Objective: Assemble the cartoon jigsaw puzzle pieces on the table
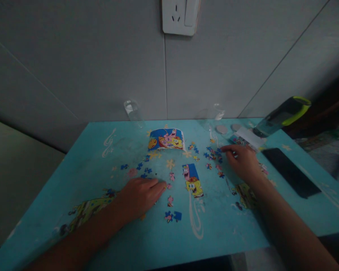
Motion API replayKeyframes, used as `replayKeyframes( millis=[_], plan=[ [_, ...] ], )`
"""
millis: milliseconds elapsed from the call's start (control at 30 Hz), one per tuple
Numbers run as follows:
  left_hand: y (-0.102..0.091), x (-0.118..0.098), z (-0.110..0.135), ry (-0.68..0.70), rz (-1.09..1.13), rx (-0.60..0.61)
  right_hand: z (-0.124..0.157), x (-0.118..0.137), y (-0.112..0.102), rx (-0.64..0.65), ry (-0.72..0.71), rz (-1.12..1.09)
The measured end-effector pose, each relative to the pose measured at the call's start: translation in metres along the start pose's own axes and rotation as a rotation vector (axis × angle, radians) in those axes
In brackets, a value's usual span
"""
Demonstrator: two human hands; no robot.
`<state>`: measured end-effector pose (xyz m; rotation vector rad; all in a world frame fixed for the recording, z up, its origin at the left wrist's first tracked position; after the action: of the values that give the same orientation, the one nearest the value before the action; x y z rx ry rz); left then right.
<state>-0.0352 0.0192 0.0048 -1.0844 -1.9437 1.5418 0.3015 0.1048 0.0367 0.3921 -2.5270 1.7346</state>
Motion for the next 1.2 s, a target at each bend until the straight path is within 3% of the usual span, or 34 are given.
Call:
replayKeyframes(
  millis=[533,833,900,1100,1200],
  plan=[
    [-0.001,0.0,0.0,0.004,0.015,-0.011,-0.001,-0.006,-0.002,-0.019,0.016,0.071],
    [-0.006,-0.001,-0.001,0.022,0.006,-0.027,-0.001,-0.01,0.002,0.08,0.055,-0.001],
    [-0.007,0.0,-0.001,0.013,0.0,-0.027,-0.001,-0.01,0.003,0.129,0.043,-0.032],
    [-0.007,0.002,0.0,0.006,0.006,-0.05,0.005,-0.007,0.01,0.433,-0.063,-0.196],
    [-0.007,0.003,0.0,-0.002,0.009,-0.046,0.007,-0.009,0.01,0.487,-0.06,-0.169]
  ],
)
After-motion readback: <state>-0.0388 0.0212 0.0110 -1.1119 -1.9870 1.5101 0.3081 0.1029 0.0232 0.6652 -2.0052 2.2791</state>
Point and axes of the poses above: each hand's wrist, its own z-axis away from the middle knuckle, its own y-axis out of the palm, x = y × z, the point moved 6 cm from there along -z, towards the middle knuckle, and after that the axes turned 9 degrees about z, right-handed, at the moved point
